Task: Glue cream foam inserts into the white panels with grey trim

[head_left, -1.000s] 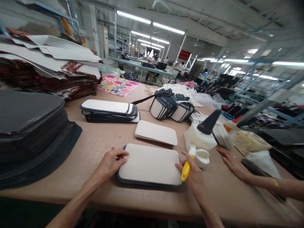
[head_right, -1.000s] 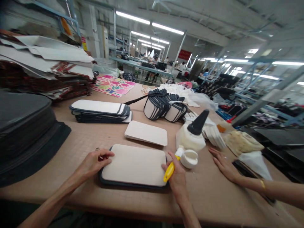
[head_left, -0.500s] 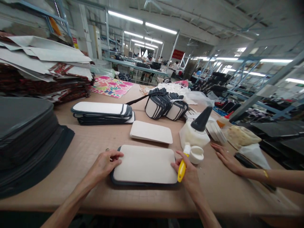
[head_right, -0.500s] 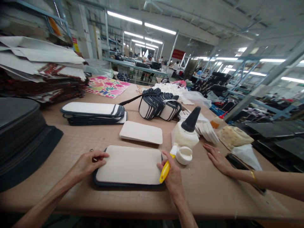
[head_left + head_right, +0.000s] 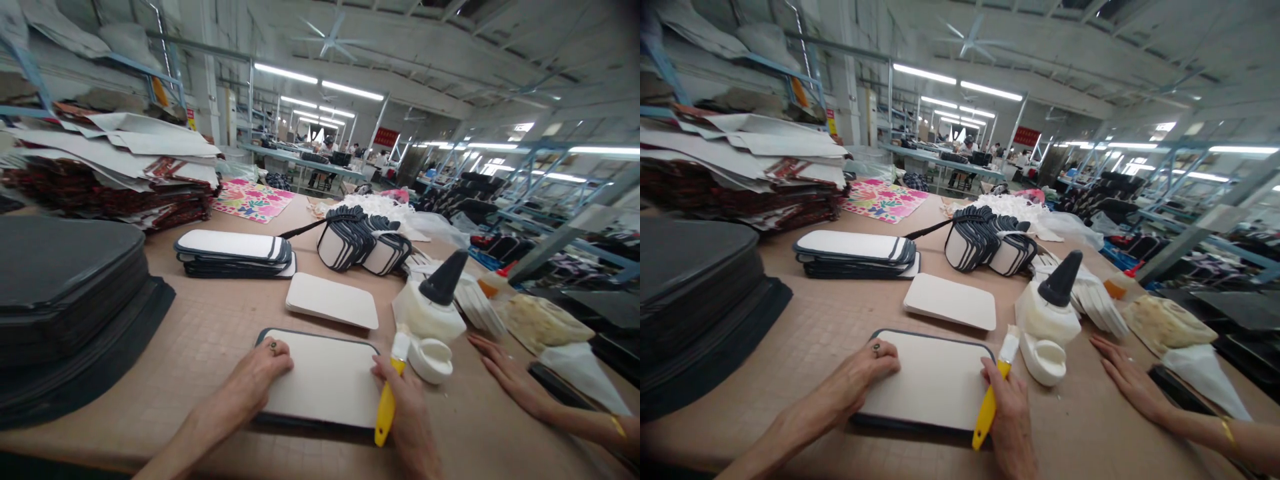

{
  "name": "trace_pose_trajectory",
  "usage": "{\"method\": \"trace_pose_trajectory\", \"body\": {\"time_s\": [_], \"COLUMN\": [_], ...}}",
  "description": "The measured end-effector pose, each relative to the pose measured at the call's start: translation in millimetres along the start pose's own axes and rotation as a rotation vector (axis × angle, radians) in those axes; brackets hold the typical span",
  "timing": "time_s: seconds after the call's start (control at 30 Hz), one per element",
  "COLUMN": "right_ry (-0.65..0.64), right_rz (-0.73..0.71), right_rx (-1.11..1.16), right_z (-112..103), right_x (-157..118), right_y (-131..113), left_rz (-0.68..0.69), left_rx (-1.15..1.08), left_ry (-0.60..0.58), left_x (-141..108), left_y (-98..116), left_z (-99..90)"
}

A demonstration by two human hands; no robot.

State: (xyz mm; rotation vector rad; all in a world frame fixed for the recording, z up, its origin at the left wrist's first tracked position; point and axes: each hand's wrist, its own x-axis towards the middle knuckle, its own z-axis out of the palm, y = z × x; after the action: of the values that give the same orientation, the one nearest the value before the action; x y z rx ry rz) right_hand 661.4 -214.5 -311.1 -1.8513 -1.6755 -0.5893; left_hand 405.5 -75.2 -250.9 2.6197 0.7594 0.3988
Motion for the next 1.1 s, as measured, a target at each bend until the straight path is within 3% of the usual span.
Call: {"method": "trace_pose_trajectory", "body": {"time_s": [0.17,0.33,0.43,0.57,0.7,0.83,0.97,1.1], "right_ry": [0.024,-0.030,-0.048,-0.131,-0.154,-0.103,-0.062,-0.081], "right_rz": [-0.142,-0.091,-0.091,-0.023,0.003,0.109,0.121,0.100], "right_rx": [-0.115,-0.163,0.016,0.329,0.279,0.159,0.072,-0.075], "right_z": [-2,-5,7,30,32,28,33,43], "right_x": [6,15,22,25,8,-8,-17,-29], "right_y": [2,-22,-55,-79,-46,-5,4,6], "left_rz": [-0.147,0.194,0.219,0.220,0.246,0.204,0.131,0.143], "left_rx": [0.205,0.162,0.160,0.182,0.183,0.166,0.137,0.027], "left_ry": [0.027,-0.093,-0.123,-0.017,-0.024,-0.082,-0.109,-0.220], "left_x": [20,26,28,32,32,31,29,24], "left_y": [26,21,14,6,-4,-2,17,23], "left_z": [1.3,20.6,30.3,42.9,50.4,43.4,24.0,11.2]}}
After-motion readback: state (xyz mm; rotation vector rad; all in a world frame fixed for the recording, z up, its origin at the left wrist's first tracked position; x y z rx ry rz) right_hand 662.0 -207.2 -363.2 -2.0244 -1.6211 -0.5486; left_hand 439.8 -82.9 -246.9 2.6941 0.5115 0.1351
